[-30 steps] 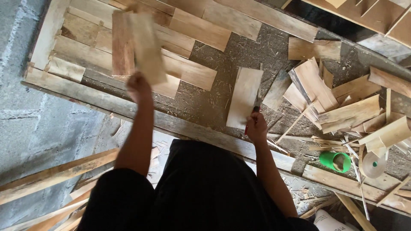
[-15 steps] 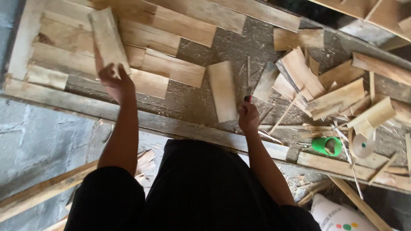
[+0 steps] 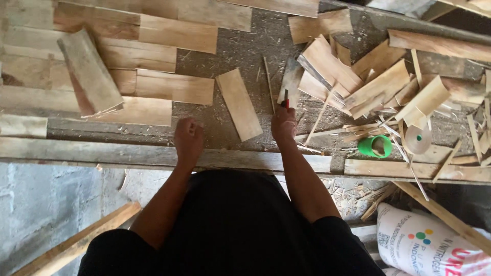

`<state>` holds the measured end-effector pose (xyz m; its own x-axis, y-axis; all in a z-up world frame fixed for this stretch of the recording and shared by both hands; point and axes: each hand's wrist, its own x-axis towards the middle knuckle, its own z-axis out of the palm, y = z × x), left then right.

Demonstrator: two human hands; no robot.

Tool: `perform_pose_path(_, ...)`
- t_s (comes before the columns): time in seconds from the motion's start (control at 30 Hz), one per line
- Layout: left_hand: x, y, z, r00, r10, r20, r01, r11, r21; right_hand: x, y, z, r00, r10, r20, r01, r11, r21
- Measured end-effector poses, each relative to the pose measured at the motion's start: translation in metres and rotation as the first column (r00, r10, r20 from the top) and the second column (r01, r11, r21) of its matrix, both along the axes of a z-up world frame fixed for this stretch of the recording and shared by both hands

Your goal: Trimming thin strips of bamboo using a utility knife to prepare them for further use.

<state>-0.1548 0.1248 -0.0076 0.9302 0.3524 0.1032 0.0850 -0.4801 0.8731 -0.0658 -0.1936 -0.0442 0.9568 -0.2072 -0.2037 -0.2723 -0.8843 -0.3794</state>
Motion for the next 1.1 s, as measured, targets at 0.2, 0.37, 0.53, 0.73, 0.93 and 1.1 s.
perform_pose_path(0.2, 0.002, -0.03, -0.017, 0.943, -0.193, -0.269, 0.182, 0.981, -0.066, -0.016, -0.015, 0.032, 0.97, -0.113, 0.216, 0.07, 0.978, 0.197)
perform_pose_path(0.37, 0.008, -0.06, -0.027, 0.904, -0.266, -0.335, 0.278, 0.961, -0.014, -0.014, -0.157, -0.006, 0.763, 0.074, 0.643, -0.019, 0.996, -0.092)
perform_pose_path(0.53, 0.018, -0.082, -0.039, 0.916, -0.301, -0.267, 0.38, 0.863, 0.332, -0.015, -0.32, 0.025, 0.768, -0.211, 0.604, 0.324, 0.942, -0.083)
perform_pose_path(0.73, 0.029, -0.1, -0.031, 0.831, -0.415, -0.37, 0.548, 0.725, 0.416, -0.04, -0.486, 0.026, 0.585, -0.522, 0.62, 0.778, 0.577, -0.248)
perform_pose_path(0.93, 0.039, -0.118, -0.02, 0.801, -0.43, -0.417, 0.589, 0.691, 0.418, -0.025, -0.441, 0.061, 0.44, -0.482, 0.757, 0.658, 0.747, 0.093)
perform_pose_path(1.1, 0.046, -0.131, -0.052, 0.776, -0.48, -0.409, 0.63, 0.576, 0.52, 0.014, -0.347, 0.032, 0.857, -0.447, 0.256, 0.503, 0.832, -0.233)
